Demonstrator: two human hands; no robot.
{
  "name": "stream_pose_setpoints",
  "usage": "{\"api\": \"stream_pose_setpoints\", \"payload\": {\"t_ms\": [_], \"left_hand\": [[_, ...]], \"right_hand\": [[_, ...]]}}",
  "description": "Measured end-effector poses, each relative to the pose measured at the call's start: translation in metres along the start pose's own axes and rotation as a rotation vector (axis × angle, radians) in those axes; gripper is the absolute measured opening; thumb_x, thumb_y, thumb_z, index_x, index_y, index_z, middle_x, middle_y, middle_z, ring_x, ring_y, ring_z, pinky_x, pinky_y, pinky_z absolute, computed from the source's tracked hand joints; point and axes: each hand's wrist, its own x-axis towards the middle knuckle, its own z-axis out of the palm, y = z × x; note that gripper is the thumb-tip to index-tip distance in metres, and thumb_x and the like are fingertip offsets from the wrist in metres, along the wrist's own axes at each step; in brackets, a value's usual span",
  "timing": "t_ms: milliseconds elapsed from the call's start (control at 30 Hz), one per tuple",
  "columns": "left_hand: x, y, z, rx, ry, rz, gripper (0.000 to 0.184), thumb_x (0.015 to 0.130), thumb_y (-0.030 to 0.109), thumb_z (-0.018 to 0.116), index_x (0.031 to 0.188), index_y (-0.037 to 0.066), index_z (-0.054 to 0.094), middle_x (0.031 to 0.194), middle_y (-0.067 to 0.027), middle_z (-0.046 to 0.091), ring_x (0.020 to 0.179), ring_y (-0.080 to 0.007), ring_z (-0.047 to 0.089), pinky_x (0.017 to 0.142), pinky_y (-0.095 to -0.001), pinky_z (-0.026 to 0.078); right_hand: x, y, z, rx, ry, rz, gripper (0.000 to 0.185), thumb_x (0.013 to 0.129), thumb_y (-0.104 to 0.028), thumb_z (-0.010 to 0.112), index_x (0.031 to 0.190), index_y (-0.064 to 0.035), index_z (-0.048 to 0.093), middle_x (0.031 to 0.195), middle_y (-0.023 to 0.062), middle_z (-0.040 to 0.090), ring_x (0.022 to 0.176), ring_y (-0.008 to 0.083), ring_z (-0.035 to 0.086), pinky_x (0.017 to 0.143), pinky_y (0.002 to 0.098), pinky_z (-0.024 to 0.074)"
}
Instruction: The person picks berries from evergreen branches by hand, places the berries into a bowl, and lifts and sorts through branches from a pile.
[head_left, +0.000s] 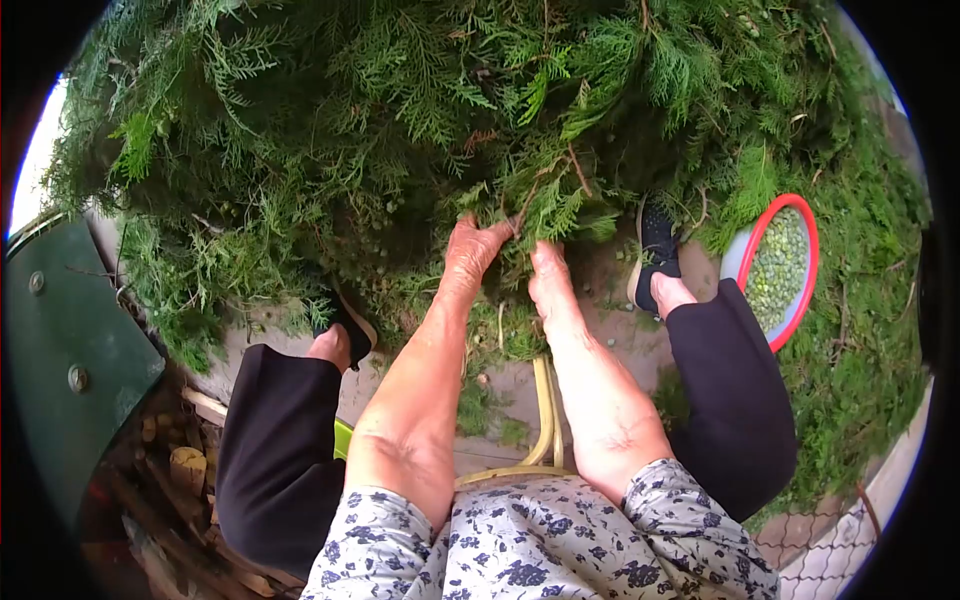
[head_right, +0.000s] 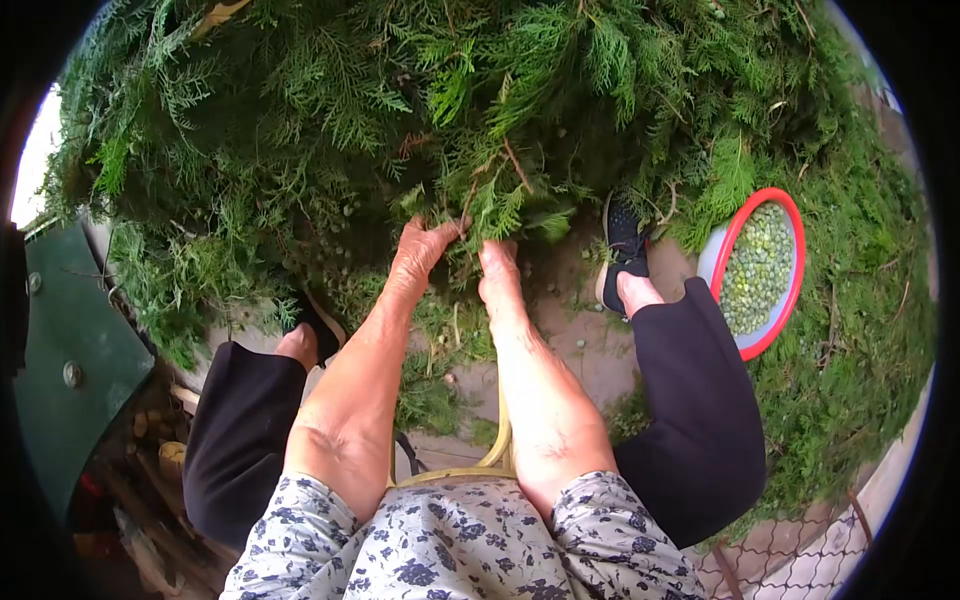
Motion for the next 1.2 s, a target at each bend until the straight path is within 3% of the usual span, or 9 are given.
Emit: {"api": "stream_pose_setpoints", "payload": {"t_ms": [100,133,333,433,533,667,867,1033,1200], "left_hand": [[-0.01,0.013,-0.011,0.192,0.363,0.301,0.087,0.062,0.046,0.074,0.125,-0.003,0.041,0.126,-0.0262,0.039,0.119,-0.0377,0.038,0.097,-0.0411,0.035],[-0.019,0.03,-0.012,-0.004,0.488,0.251,0.098,0.061,0.047,0.076,0.132,-0.002,0.03,0.133,-0.024,0.03,0.126,-0.0358,0.028,0.101,-0.0409,0.03],[-0.017,0.054,0.004,-0.387,0.096,-0.033,0.097,0.063,0.036,0.077,0.133,-0.004,0.024,0.132,-0.0187,0.037,0.114,-0.0274,0.043,0.098,-0.0365,0.033],[-0.016,0.056,-0.008,-0.457,-0.133,-0.093,0.052,0.062,0.031,0.076,0.096,-0.004,0.06,0.091,-0.0111,0.062,0.082,-0.0172,0.054,0.07,-0.0335,0.042],[-0.032,0.048,-0.013,-0.325,-0.16,0.032,0.037,0.06,0.027,0.075,0.077,-0.003,0.062,0.079,-0.009,0.062,0.071,-0.0157,0.054,0.059,-0.0329,0.041],[-0.116,0.065,-0.009,-0.322,0.072,0.046,0.053,0.059,0.019,0.073,0.097,-0.008,0.048,0.083,-0.0131,0.058,0.069,-0.0205,0.054,0.06,-0.0348,0.046],[-0.214,0.044,-0.02,-0.457,-0.05,0.107,0.018,0.064,0.012,0.066,0.073,-0.003,0.061,0.062,-0.0038,0.058,0.049,-0.013,0.052,0.046,-0.0297,0.043],[-0.3,0.033,-0.04,-0.468,-0.135,0.118,0.034,0.066,0.011,0.068,0.094,-0.006,0.058,0.084,-0.0109,0.063,0.073,-0.0172,0.059,0.066,-0.0312,0.049],[-0.376,0.065,-0.044,-0.501,-0.114,0.343,0.033,0.069,0.005,0.066,0.1,-0.003,0.058,0.087,-0.0086,0.063,0.073,-0.0163,0.059,0.067,-0.0307,0.049]], "right_hand": [[0.031,-0.012,-0.011,-0.444,0.254,0.052,0.069,0.074,-0.022,0.069,0.128,-0.0014,0.031,0.122,0.0078,0.046,0.112,0.019,0.042,0.098,0.0337,0.0283],[0.021,-0.029,-0.005,-0.202,0.141,-0.072,0.059,0.073,-0.019,0.068,0.122,-0.0039,0.039,0.122,0.0091,0.045,0.116,0.0227,0.038,0.101,0.0413,0.0273],[0.035,-0.022,0.035,0.271,0.232,0.183,0.038,0.085,-0.024,0.057,0.118,-0.0068,0.05,0.116,0.0073,0.054,0.108,0.02,0.048,0.096,0.0357,0.0351],[0.031,-0.014,0.03,0.248,0.05,0.147,0.04,0.086,-0.028,0.054,0.12,-0.008,0.047,0.109,0.0042,0.055,0.095,0.0167,0.052,0.089,0.0307,0.0402],[0.032,0.003,-0.032,0.154,-0.368,-0.023,0.041,0.087,-0.03,0.052,0.122,-0.0081,0.046,0.111,0.0049,0.055,0.096,0.0165,0.052,0.089,0.0311,0.0404],[-0.047,-0.039,-0.021,0.097,-0.462,-0.1,0.045,0.085,-0.025,0.055,0.123,-0.0059,0.042,0.115,0.0048,0.051,0.101,0.0167,0.051,0.089,0.0326,0.0411],[-0.171,-0.088,-0.002,-0.143,-0.208,-0.05,0.04,0.083,-0.013,0.059,0.12,-0.0048,0.043,0.109,0.0042,0.053,0.097,0.0154,0.052,0.086,0.0309,0.0431],[-0.265,-0.109,-0.024,-0.111,-0.396,0.254,0.032,0.089,-0.026,0.052,0.114,-0.0058,0.05,0.106,0.0039,0.056,0.097,0.012,0.053,0.084,0.0312,0.0442],[-0.285,-0.108,-0.034,-0.358,-0.436,-0.164,0.032,0.089,-0.028,0.053,0.11,-0.0037,0.055,0.103,0.0095,0.058,0.092,0.0211,0.052,0.081,0.0338,0.0403]]}}
